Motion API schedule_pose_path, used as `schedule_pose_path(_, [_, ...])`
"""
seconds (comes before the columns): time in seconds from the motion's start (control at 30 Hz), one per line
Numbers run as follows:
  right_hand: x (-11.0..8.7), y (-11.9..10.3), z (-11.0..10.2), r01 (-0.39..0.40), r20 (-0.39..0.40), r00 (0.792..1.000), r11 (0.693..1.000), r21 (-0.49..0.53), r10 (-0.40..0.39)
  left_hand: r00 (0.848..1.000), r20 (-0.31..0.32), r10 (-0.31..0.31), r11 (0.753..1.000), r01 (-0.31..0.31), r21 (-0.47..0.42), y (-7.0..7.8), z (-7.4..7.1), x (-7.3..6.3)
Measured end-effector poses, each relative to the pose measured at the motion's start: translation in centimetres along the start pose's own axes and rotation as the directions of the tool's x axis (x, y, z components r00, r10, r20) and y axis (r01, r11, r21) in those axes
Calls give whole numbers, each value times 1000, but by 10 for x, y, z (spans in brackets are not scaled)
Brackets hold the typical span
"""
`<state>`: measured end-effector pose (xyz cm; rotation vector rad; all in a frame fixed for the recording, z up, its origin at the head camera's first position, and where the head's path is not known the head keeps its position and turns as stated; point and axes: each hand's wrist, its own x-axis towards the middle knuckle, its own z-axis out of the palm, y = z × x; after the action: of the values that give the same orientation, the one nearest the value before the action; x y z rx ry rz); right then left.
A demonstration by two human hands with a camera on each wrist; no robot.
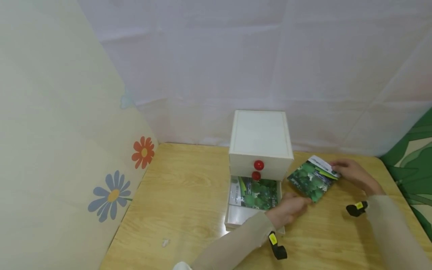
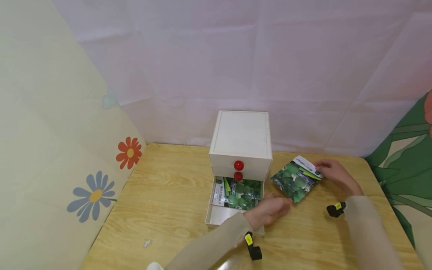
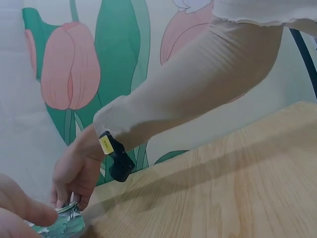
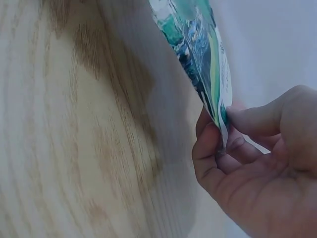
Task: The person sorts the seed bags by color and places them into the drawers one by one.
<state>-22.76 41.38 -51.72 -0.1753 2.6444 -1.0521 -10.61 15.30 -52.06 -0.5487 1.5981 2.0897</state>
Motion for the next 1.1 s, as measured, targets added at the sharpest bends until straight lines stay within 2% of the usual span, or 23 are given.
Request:
schedule_pose_path(0.2, [-15, 3, 0, 9, -7, 1000, 1000, 26, -9, 999, 39, -29, 988, 34, -147, -2, 5, 1])
schedule_pose_path(0.37, [-28, -2, -1, -8, -13, 1000, 999, 40, 8, 999, 33, -10, 993, 14, -120, -1, 8, -2])
schedule_pose_path(0.53, [-44, -10, -2, 9, -19, 1000, 998, 55, -8, 998, 63, 2, 994, 5, -112, 1, 6, -5])
schedule_pose_path(0.8, [-69, -11, -1, -57, -74, 995, 996, 62, 62, 993, 104, 49, 995, -40, -92, 3, 3, -11])
schedule_pose_path(0.9, [-79, -9, 0, -63, -97, 993, 993, 98, 73, 990, 125, 70, 996, -62, -65, 5, 2, -14])
schedule_pose_path(0.97, [-85, -8, -1, -63, -86, 993, 987, 147, 76, 987, 138, 83, 996, -77, -47, 7, 0, -17])
schedule_pose_path(1.1, [-94, -6, -4, -79, -45, 994, 956, 283, 95, 981, 172, 94, 995, -89, -33, 12, -7, -22])
